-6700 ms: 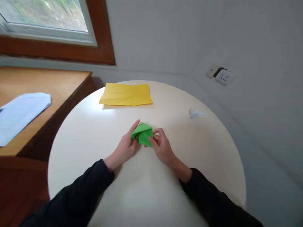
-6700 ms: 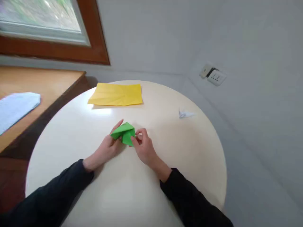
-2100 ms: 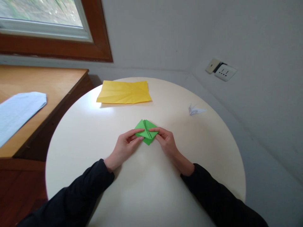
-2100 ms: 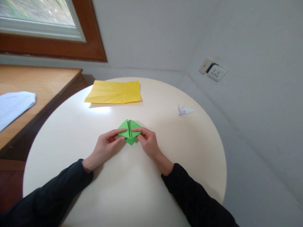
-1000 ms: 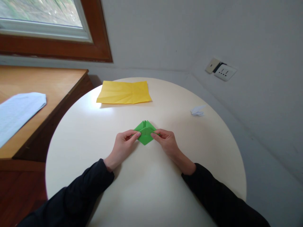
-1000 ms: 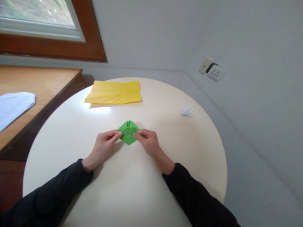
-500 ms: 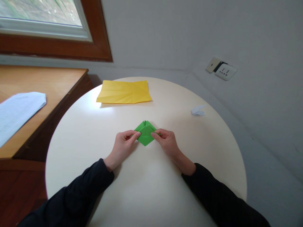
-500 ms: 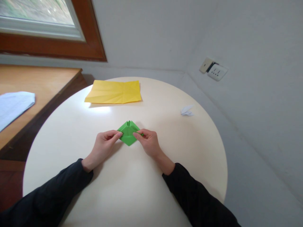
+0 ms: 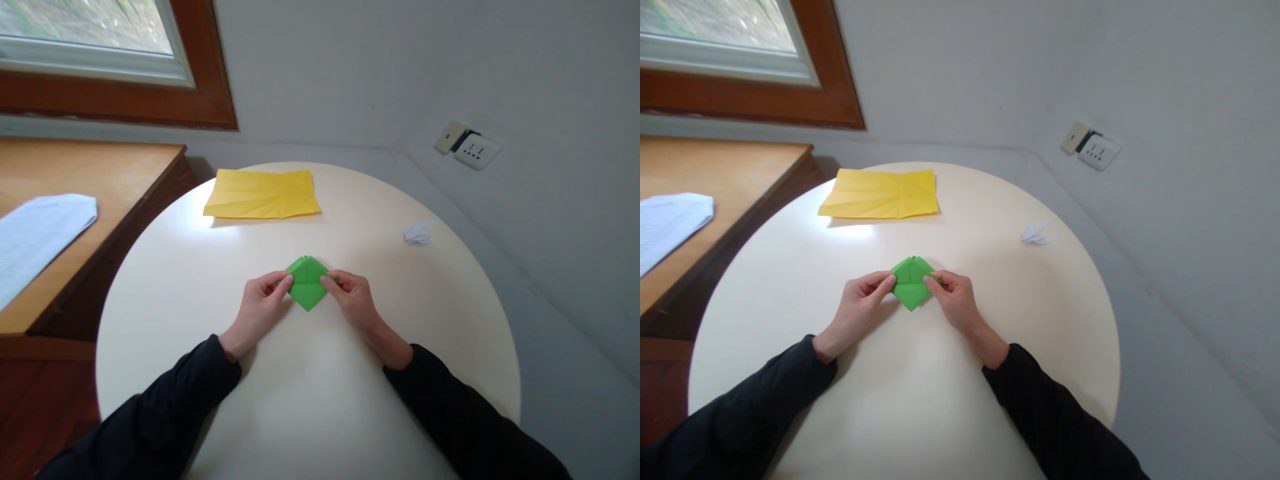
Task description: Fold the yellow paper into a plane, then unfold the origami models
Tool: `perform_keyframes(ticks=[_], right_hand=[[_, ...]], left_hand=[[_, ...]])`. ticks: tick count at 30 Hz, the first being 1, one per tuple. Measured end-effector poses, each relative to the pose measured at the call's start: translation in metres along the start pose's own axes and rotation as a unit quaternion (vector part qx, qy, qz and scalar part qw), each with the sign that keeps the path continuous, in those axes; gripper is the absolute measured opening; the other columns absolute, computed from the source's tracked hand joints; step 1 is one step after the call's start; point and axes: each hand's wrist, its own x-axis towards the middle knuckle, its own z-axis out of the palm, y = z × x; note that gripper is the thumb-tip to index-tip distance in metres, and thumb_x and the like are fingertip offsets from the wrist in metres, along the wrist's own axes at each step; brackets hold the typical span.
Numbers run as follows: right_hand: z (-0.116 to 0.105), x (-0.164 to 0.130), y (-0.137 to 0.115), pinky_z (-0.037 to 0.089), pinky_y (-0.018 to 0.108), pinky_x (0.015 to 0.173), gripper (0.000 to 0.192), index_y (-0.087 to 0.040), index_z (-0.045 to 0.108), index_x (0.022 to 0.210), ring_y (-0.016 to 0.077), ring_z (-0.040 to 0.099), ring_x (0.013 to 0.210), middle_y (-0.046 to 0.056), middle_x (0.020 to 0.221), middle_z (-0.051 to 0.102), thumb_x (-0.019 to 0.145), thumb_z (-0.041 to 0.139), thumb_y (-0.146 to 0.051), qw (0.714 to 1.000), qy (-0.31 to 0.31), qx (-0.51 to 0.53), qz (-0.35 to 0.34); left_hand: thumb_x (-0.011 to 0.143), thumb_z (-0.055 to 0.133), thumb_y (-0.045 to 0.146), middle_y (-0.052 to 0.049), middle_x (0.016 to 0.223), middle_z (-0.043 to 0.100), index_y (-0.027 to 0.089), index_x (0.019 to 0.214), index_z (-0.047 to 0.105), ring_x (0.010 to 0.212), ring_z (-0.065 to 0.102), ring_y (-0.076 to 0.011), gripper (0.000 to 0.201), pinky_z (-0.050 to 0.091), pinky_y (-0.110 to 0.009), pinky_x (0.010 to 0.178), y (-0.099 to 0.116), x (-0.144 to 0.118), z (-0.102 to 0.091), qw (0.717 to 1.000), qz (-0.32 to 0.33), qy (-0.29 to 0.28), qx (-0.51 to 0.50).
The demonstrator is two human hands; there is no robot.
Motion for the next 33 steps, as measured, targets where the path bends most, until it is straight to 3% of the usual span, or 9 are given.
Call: perform_keyframes(ticks=[7,16,23,28,33], right_hand=[[0.0000,0.0009,0.0012,0.050,0.029,0.062,0.024,-0.019,0.071,0.071,0.0161,0.060,0.063,0.002,0.070,0.069,0.071,0.065,-0.042,1.000,-0.007,0.002,-0.005],[-0.0007,-0.0004,0.0024,0.050,0.028,0.060,0.025,-0.019,0.070,0.071,0.0162,0.061,0.062,0.002,0.069,0.069,0.073,0.065,-0.043,1.000,-0.009,-0.008,-0.010],[0.0031,-0.0006,0.0016,0.053,0.032,0.078,0.033,-0.021,0.069,0.098,0.0193,0.065,0.088,0.005,0.103,0.070,0.071,0.067,-0.041,0.998,-0.001,0.056,-0.015],[0.0030,-0.0017,0.0004,0.054,0.032,0.073,0.033,-0.021,0.068,0.103,0.0197,0.064,0.087,0.005,0.098,0.070,0.075,0.064,-0.039,0.999,-0.005,0.045,-0.008],[0.0002,-0.0036,0.0008,0.054,0.032,0.071,0.036,-0.023,0.062,0.116,0.0182,0.061,0.085,0.006,0.102,0.066,0.082,0.052,-0.032,0.999,0.003,0.038,-0.028]], left_hand=[[0.074,0.063,0.049,-0.009,0.088,0.073,0.011,0.091,0.072,0.084,0.065,-0.0230,0.042,0.050,-0.032,0.078,-0.0015,0.0004,-0.0014,1.000,-0.012,-0.010,-0.023],[0.072,0.064,0.050,-0.010,0.086,0.073,0.011,0.089,0.073,0.082,0.065,-0.0237,0.044,0.051,-0.034,0.076,-0.0008,-0.0006,-0.0026,1.000,-0.020,-0.012,-0.018],[0.069,0.066,0.053,-0.010,0.090,0.072,0.011,0.096,0.071,0.085,0.065,-0.0234,0.050,0.051,-0.035,0.080,-0.0022,0.0002,-0.0019,0.997,-0.037,-0.023,-0.066],[0.069,0.067,0.052,-0.010,0.090,0.072,0.011,0.096,0.071,0.087,0.065,-0.0236,0.049,0.051,-0.036,0.083,0.0008,-0.0003,-0.0018,0.995,-0.046,-0.015,-0.084],[0.068,0.069,0.049,-0.009,0.084,0.072,0.011,0.085,0.071,0.080,0.067,-0.0220,0.041,0.052,-0.036,0.081,-0.0003,0.0021,-0.0022,0.987,-0.067,-0.013,-0.149]])
